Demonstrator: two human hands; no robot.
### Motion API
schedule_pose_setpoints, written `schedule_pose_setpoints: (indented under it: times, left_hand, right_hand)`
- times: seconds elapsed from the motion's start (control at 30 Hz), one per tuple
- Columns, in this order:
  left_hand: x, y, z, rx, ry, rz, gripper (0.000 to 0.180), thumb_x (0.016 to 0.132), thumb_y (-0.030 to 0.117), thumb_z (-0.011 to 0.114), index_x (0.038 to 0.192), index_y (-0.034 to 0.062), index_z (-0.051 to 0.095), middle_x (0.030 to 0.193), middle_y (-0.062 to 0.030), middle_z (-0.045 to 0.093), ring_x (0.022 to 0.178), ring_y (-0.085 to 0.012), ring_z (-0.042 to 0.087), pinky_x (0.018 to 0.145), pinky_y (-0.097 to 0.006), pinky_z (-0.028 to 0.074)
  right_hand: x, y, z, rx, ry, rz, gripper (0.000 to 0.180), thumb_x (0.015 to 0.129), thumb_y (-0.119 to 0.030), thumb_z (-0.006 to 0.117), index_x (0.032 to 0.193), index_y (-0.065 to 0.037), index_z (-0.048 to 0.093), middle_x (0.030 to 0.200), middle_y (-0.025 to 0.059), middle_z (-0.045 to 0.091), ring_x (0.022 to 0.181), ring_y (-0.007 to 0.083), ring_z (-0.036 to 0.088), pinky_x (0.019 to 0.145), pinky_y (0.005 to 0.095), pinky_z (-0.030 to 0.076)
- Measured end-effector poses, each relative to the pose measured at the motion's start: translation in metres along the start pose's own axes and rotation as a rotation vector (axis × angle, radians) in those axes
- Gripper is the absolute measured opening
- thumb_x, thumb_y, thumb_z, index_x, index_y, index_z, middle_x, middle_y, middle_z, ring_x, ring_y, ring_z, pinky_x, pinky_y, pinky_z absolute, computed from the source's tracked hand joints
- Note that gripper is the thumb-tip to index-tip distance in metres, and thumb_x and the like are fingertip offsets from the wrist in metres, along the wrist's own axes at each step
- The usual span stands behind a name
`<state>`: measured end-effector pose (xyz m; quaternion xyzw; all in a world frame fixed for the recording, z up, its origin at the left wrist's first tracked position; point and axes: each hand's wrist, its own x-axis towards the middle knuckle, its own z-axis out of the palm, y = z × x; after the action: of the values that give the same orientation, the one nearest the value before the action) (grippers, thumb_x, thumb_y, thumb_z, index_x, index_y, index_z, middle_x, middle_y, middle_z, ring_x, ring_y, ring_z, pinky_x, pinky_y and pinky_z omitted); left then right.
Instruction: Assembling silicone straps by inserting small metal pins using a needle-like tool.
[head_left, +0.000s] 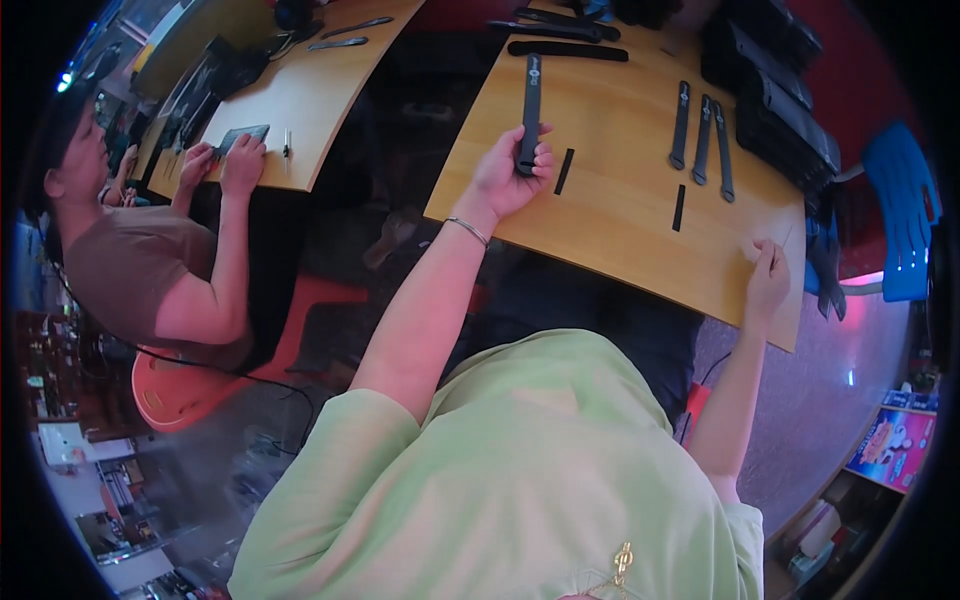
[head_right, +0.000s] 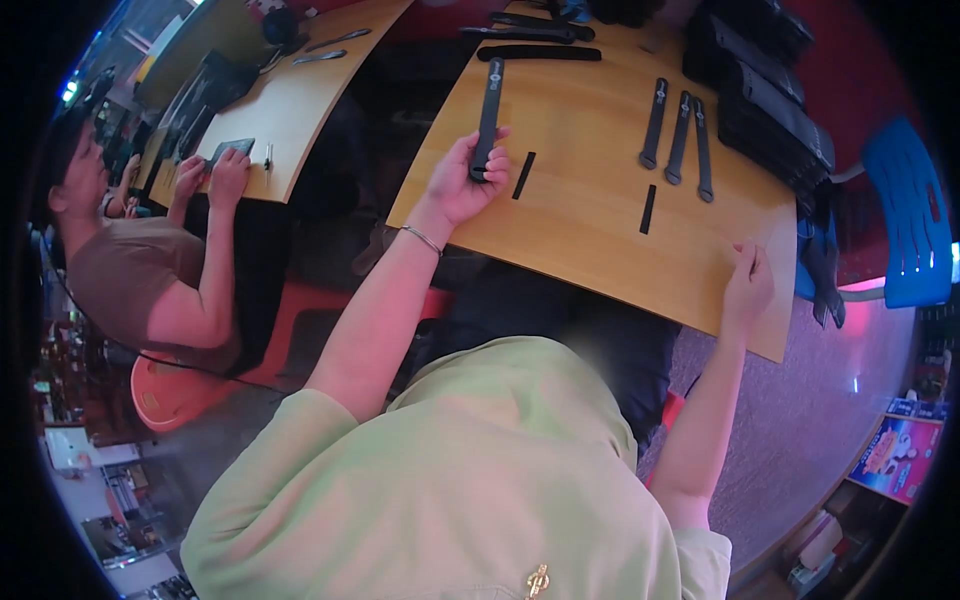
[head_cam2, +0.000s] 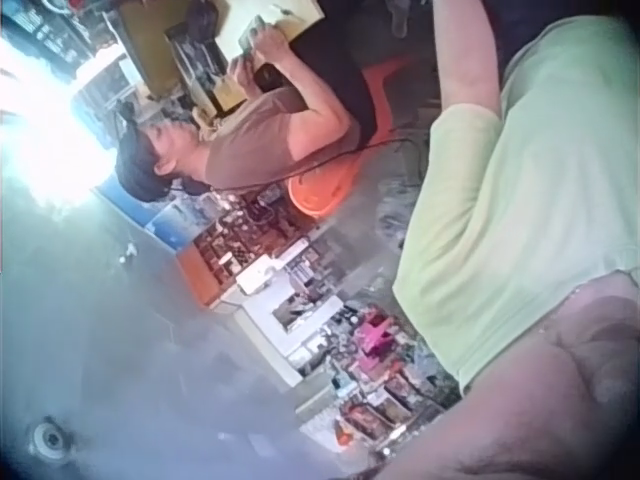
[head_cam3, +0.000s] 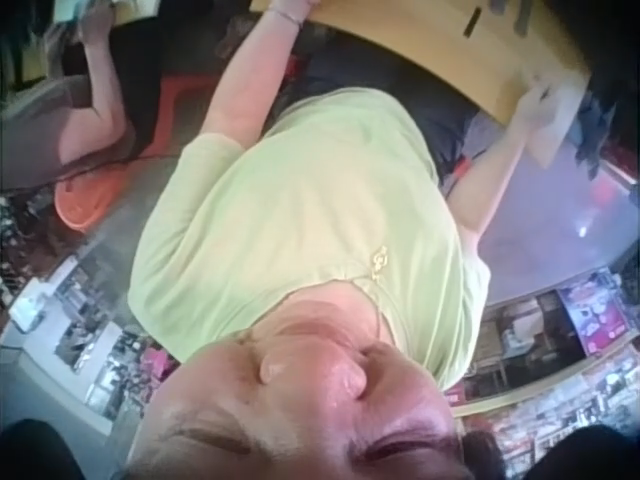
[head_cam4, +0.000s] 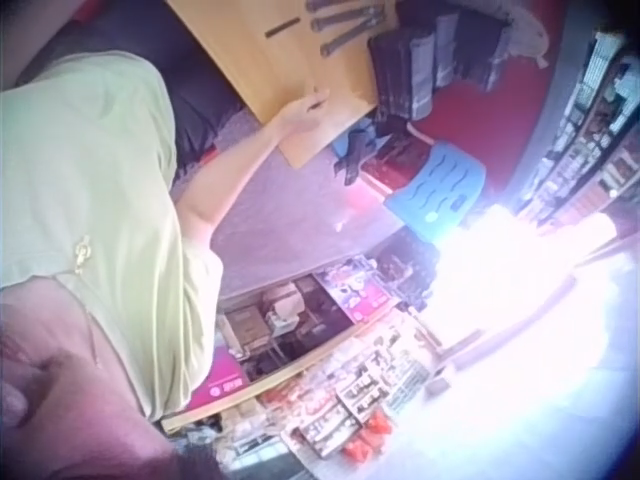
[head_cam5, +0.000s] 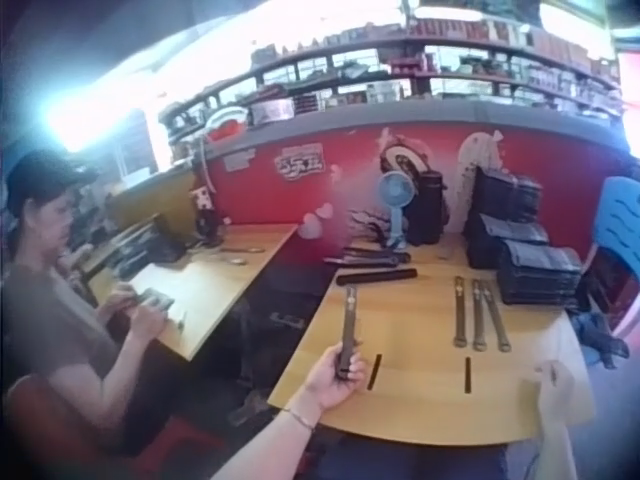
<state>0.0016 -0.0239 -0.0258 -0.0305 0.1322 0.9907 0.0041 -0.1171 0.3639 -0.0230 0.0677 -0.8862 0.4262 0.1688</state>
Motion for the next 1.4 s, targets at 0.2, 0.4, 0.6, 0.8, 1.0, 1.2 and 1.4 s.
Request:
schedule_pose_setpoints:
  times: [0.2,0.4,0.6,0.8,1.0,1.2,1.4]
  left_hand:
    - [-0.001,-0.002,0.002,-0.015,0.005,0.002,0.031,0.097,0.025,0.037,0.113,-0.0002,0.044,0.076,-0.0053,0.043,0.067,-0.0145,0.044,0.057,-0.025,0.042]
    - [-0.003,-0.001,0.004,-0.022,0.01,-0.001,0.031,0.097,0.025,0.037,0.113,0.0002,0.044,0.075,-0.0046,0.042,0.066,-0.014,0.043,0.057,-0.024,0.041]
    - [0.002,-0.003,0.01,0.008,0.05,0.013,0.032,0.097,0.023,0.039,0.117,-0.0003,0.043,0.074,-0.0038,0.04,0.065,-0.0122,0.041,0.054,-0.022,0.04]
    - [0.0,-0.001,0.003,-0.016,0.011,-0.014,0.031,0.097,0.024,0.033,0.115,0.001,0.042,0.072,-0.0047,0.041,0.06,-0.0136,0.042,0.049,-0.022,0.039]
    - [-0.003,-0.004,0.01,0.007,0.079,0.018,0.032,0.097,0.024,0.032,0.118,0.0021,0.041,0.072,-0.0051,0.043,0.06,-0.0143,0.045,0.047,-0.023,0.038]
    - [-0.007,-0.003,0.013,0.133,0.045,0.036,0.033,0.1,0.029,0.032,0.12,0.005,0.042,0.073,-0.0045,0.048,0.057,-0.0131,0.046,0.047,-0.021,0.038]
    - [-0.007,-0.006,0.013,0.231,0.022,0.142,0.035,0.1,0.031,0.035,0.123,0.0062,0.042,0.08,-0.0086,0.058,0.057,-0.0132,0.051,0.046,-0.02,0.036]
  right_hand:
    - [0.002,0.003,-0.002,0.012,0.011,-0.066,0.029,0.094,-0.026,0.05,0.088,-0.001,0.065,0.081,0.0086,0.065,0.078,0.0163,0.06,0.072,0.0277,0.044]
    - [0.0,-0.006,-0.001,0.029,-0.007,-0.034,0.03,0.094,-0.025,0.05,0.088,0.0,0.064,0.08,0.0084,0.065,0.077,0.0152,0.059,0.072,0.0272,0.045]
    - [0.003,-0.001,-0.002,0.078,0.013,-0.052,0.028,0.094,-0.024,0.05,0.087,0.0,0.064,0.078,0.0081,0.064,0.075,0.014,0.058,0.07,0.0271,0.044]
    - [0.003,0.001,0.001,0.076,-0.052,-0.046,0.027,0.094,-0.022,0.05,0.086,0.001,0.063,0.075,0.0088,0.063,0.07,0.0146,0.057,0.066,0.0281,0.044]
    - [0.0,-0.004,0.001,0.049,-0.104,-0.042,0.028,0.094,-0.021,0.05,0.086,0.003,0.062,0.074,0.0087,0.062,0.069,0.0145,0.056,0.065,0.0282,0.044]
    - [0.0,-0.009,0.001,0.013,-0.126,0.003,0.025,0.093,-0.019,0.052,0.089,0.003,0.063,0.078,0.0088,0.064,0.072,0.0144,0.058,0.067,0.0272,0.045]
    - [0.0,-0.007,0.005,0.063,-0.098,-0.064,0.024,0.093,-0.018,0.052,0.09,0.004,0.063,0.082,0.0087,0.066,0.073,0.0141,0.058,0.068,0.0263,0.045]
